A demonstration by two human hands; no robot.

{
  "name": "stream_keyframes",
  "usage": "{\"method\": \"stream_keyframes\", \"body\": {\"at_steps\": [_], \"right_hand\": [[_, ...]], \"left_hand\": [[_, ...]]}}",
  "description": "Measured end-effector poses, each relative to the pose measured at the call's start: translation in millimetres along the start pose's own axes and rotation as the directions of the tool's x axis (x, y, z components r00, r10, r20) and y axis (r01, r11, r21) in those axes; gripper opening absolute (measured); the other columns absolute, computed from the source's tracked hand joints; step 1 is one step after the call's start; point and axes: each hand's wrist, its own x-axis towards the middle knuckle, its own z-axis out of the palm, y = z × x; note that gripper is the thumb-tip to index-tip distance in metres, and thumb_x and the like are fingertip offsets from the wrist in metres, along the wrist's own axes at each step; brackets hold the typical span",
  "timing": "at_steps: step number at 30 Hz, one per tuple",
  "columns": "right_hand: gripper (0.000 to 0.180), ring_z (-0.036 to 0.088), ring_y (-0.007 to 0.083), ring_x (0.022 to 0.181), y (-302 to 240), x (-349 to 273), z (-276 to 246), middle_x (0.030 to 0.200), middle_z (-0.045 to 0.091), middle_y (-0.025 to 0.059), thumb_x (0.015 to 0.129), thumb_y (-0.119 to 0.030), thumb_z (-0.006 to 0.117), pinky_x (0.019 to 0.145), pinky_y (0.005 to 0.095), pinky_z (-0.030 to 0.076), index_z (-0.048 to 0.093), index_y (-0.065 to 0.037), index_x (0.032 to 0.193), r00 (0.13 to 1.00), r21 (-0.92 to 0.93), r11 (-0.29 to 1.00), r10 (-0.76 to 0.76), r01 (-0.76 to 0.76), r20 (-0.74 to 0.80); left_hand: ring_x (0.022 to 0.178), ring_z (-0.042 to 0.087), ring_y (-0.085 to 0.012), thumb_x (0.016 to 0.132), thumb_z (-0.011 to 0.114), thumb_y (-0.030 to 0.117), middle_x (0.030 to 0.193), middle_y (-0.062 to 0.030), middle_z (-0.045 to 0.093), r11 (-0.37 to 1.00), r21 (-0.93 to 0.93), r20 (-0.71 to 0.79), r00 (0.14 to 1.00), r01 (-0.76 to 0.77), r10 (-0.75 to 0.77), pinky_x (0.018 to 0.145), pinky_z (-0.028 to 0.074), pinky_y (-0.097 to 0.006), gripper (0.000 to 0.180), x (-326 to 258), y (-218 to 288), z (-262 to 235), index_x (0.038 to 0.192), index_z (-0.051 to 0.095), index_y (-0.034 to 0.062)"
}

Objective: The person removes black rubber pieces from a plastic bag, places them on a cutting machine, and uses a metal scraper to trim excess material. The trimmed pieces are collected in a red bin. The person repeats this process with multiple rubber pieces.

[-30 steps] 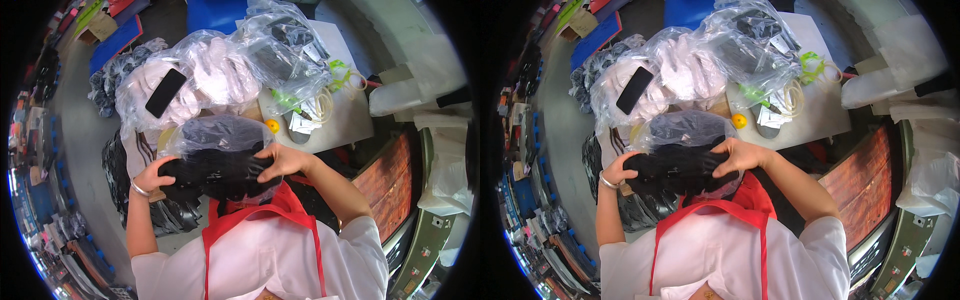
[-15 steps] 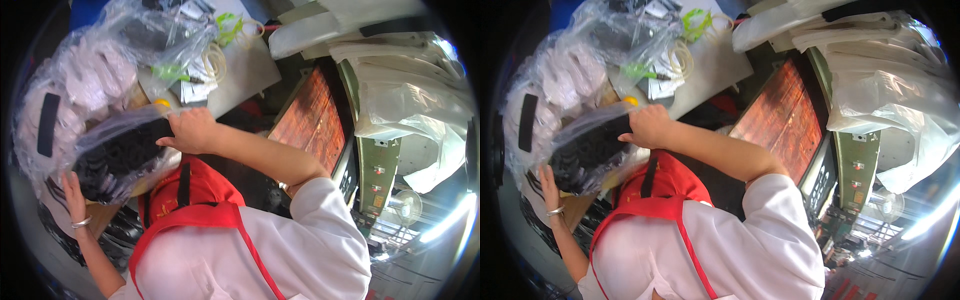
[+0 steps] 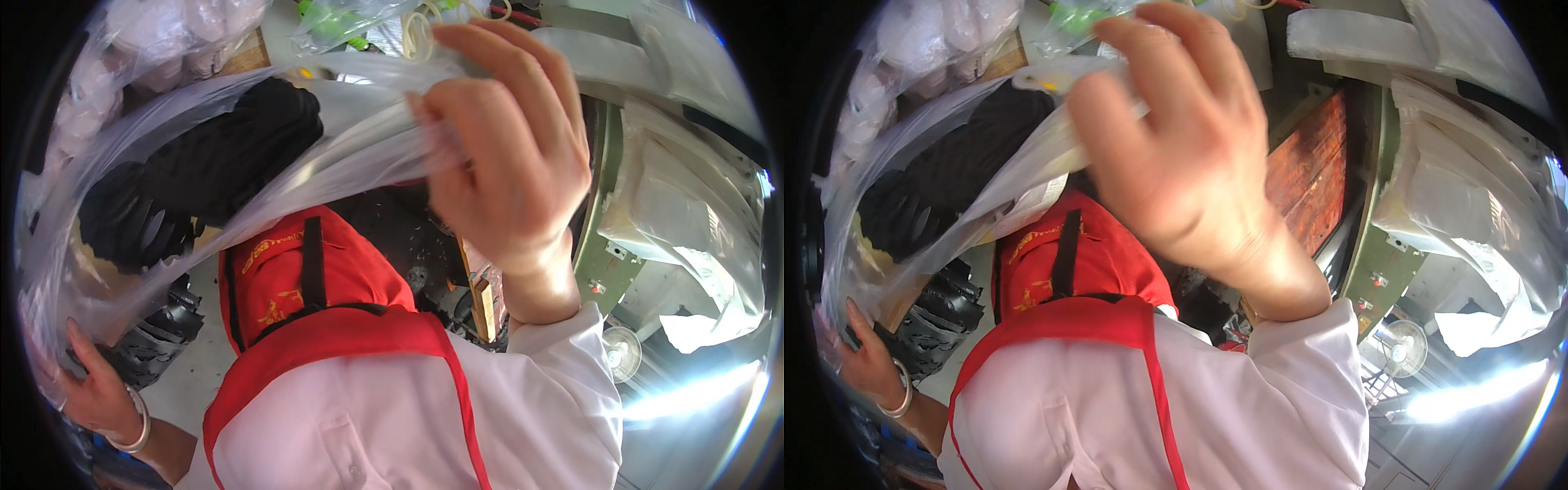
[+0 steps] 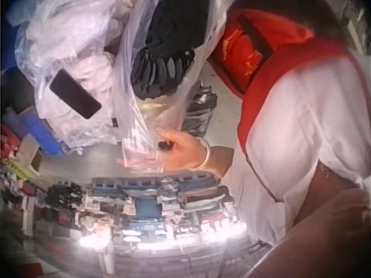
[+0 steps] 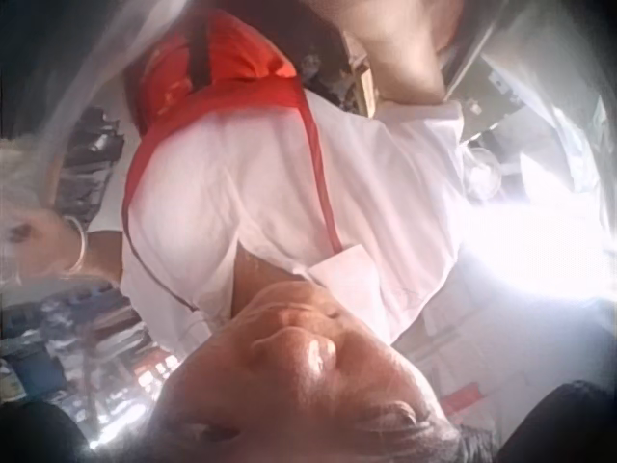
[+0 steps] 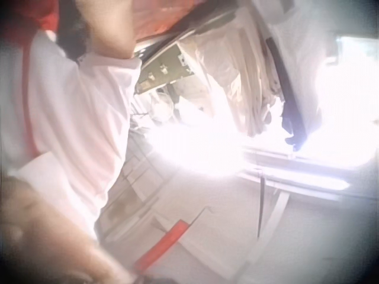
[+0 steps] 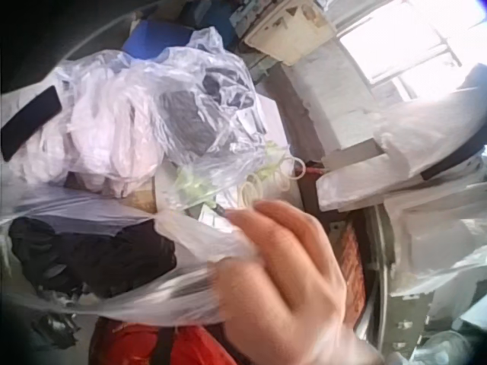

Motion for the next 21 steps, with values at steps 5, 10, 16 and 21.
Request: {"method": "stream_keyframes", "body": {"at_steps": [5,10,16,21], "right_hand": [[0.016,0.061,0.0262,0.061,-1.8,15.0,-39.5,0.079,0.063,0.0122,0.069,0.006,0.069,0.055,0.0328,0.049,0.061,-0.002,0.080,0.958,0.142,0.957,0.230,-0.255,0.169],[0.018,0.060,0.0128,0.065,-7.0,27.7,-97.4,0.077,0.064,0.0116,0.061,0.015,0.064,0.056,0.0212,0.042,0.062,0.007,0.076,0.903,0.288,0.868,0.428,-0.404,-0.024],[0.020,0.065,0.0203,0.069,-27.7,22.5,-94.9,0.082,0.067,0.0114,0.063,0.007,0.065,0.055,0.0278,0.050,0.067,-0.003,0.081,0.965,0.586,0.781,0.263,-0.215,0.003],[0.029,0.065,0.0304,0.085,-65.8,31.5,-58.6,0.102,0.062,0.0182,0.069,0.003,0.069,0.068,0.0341,0.053,0.064,0.002,0.098,0.981,0.870,0.457,-0.032,0.183,-0.190]], "left_hand": [[0.123,0.049,-0.0430,0.093,0.046,0.005,0.133,-0.0283,0.050,0.915,-0.356,-0.054,0.982,-0.189,0.182,0.104,0.037,-0.047,0.040,35.1,29.4,-26.3,0.130,0.049,-0.0115],[0.128,0.046,-0.0416,0.092,0.037,0.001,0.140,-0.0307,0.042,0.561,-0.780,-0.366,0.929,-0.276,-0.051,0.106,0.038,-0.048,0.043,64.5,59.9,-79.1,0.131,0.047,-0.0136],[0.144,0.020,-0.0383,0.075,0.073,0.041,0.153,-0.0251,0.023,0.465,-0.858,0.008,0.897,-0.221,0.442,0.116,0.015,-0.050,0.101,53.5,114.6,-95.4,0.146,0.022,-0.0082],[0.117,0.054,-0.0392,0.078,0.072,0.020,0.131,-0.0248,0.050,0.543,-0.759,-0.239,0.929,-0.360,0.282,0.096,0.044,-0.046,0.068,40.8,173.6,-39.2,0.133,0.043,-0.0071]]}}
